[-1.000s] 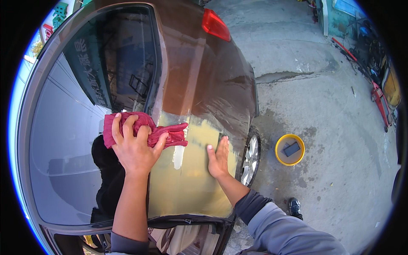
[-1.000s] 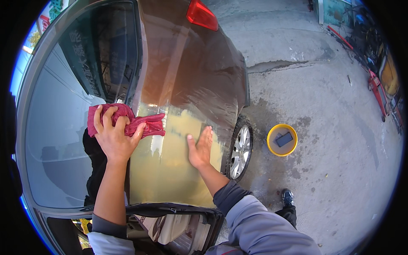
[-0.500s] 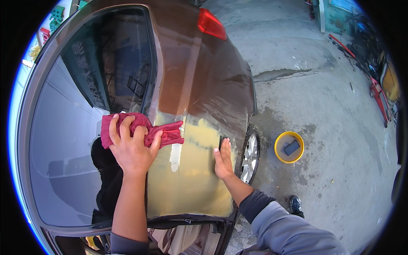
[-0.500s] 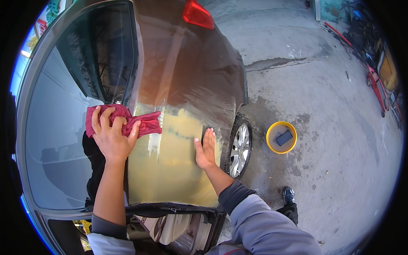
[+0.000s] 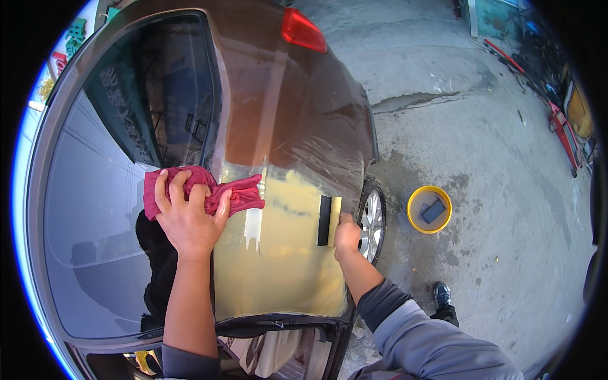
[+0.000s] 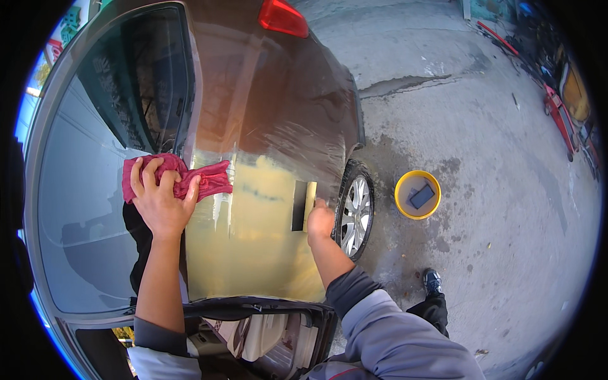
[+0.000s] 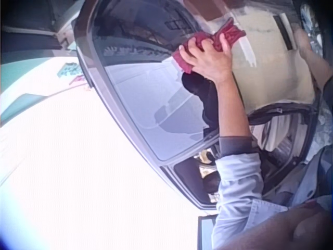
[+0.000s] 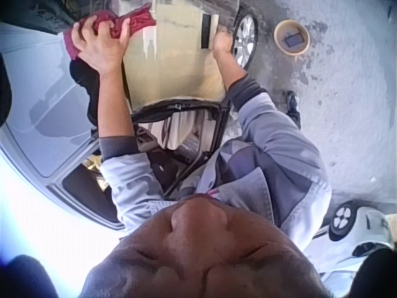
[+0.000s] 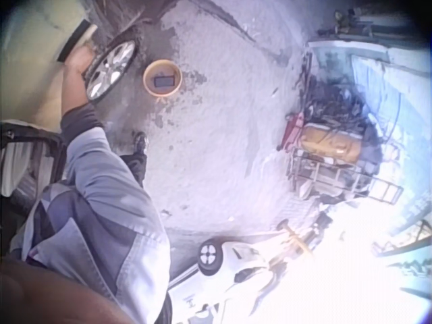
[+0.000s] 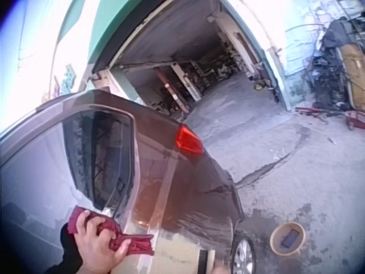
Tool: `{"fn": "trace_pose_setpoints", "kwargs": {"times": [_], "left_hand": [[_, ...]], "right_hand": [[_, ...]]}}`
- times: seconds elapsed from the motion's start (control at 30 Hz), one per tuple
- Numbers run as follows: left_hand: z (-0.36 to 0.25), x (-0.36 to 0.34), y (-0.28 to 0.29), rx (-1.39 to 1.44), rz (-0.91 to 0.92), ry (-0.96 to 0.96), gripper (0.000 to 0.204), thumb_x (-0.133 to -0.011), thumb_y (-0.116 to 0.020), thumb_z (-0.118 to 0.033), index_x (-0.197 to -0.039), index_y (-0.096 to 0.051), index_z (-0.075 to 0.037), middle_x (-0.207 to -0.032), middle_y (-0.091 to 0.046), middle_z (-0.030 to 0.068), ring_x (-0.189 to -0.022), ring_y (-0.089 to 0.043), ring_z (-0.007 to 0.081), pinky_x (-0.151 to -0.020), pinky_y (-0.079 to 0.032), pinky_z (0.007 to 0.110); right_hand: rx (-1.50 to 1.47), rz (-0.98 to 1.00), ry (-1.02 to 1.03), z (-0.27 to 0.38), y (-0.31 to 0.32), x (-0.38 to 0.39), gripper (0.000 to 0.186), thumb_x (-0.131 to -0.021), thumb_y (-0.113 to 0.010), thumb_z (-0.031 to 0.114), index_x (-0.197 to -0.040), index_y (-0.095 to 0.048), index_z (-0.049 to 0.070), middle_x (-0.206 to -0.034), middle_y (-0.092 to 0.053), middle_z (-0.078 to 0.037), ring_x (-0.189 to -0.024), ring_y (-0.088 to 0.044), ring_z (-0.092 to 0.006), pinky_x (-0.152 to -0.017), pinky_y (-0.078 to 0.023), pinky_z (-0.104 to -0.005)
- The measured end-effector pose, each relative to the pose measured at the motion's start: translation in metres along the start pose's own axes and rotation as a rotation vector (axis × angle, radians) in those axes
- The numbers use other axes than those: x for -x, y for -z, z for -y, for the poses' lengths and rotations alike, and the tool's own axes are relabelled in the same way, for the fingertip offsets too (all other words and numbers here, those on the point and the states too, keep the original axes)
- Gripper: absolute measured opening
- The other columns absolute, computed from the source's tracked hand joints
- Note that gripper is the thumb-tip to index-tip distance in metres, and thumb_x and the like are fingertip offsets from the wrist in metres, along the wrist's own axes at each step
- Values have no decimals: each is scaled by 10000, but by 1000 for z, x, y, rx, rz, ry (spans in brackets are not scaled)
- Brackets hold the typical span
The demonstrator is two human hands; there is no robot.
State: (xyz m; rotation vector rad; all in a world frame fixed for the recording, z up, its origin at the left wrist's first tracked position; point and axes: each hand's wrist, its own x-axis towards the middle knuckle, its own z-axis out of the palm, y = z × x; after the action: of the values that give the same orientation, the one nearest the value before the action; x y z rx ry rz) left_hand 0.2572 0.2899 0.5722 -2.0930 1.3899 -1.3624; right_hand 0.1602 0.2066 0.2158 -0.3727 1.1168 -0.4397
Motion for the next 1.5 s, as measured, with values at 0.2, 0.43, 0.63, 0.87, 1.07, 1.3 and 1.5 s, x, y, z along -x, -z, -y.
{"fn": "trace_pose_setpoints", "kwargs": {"times": [0.2, 0.43, 0.63, 0.87, 1.07, 1.3, 1.5], "left_hand": [[0, 0, 2, 1, 3, -1, 353, -780, -911, -443, -833, -702, -164, -1313, -658, 54, -1432, -509, 405, -903, -546, 547], [-1, 1, 2, 4, -2, 11, 350, -786, -913, -436, -845, -706, -160, -1324, -654, 55, -1433, -506, 404, -891, -550, 545], [-4, 1, 4, 7, 49, 55, 347, -801, -908, -427, -850, -692, -161, -1332, -647, 51, -1432, -506, 404, -927, -541, 550], [-2, 0, 4, 4, 20, 34, 342, -795, -913, -420, -853, -694, -164, -1325, -652, 48, -1426, -509, 402, -937, -540, 551], [-2, 2, 1, 10, 23, 34, 340, -792, -917, -412, -858, -692, -165, -1323, -653, 47, -1424, -510, 401, -932, -540, 550], [-2, 1, 2, 0, 31, 37, 342, -798, -915, -415, -859, -685, -169, -1332, -651, 43, -1433, -507, 398, -930, -541, 554], [0, 1, 0, -25, -12, -9, 347, -786, -912, -430, -857, -694, -170, -1315, -657, 54, -1417, -528, 406, -864, -557, 545]], "right_hand": [[9, 51, -48, -2, 0, 3, 246, -891, -790, 128, -1087, -695, 14, -940, -690, -41, -902, -619, -176, -846, -508, -371], [154, -165, 384, 13, 37, -11, 644, -893, -781, 29, -1492, -550, -22, -1011, -631, -85, -906, -645, -204, -849, -551, -367], [752, -139, 972, -12, 7, 7, 598, -870, -651, -10, -1463, -686, 54, -1202, -602, -203, -1090, -617, -373, -1012, -517, -470], [484, 335, 1015, -49, -24, 61, 718, -1072, -619, 338, -1670, -389, 13, -1769, -279, -269, -1650, -230, -460, -1338, -206, -513], [685, 388, 1015, -26, -16, 71, 1020, -1027, -627, 531, -1711, -165, -69, -1780, -108, -348, -1663, -104, -506, -1345, -99, -577], [687, 604, 1143, -45, -13, 150, 1088, -1026, -599, 564, -1701, -83, -117, -1776, -78, -368, -1668, -58, -513, -1347, -54, -584], [674, 458, 1024, -15, -38, 62, 1032, -1056, -567, 536, -1708, -85, -101, -1789, -92, -336, -1680, -57, -471, -1363, -58, -519]]}}
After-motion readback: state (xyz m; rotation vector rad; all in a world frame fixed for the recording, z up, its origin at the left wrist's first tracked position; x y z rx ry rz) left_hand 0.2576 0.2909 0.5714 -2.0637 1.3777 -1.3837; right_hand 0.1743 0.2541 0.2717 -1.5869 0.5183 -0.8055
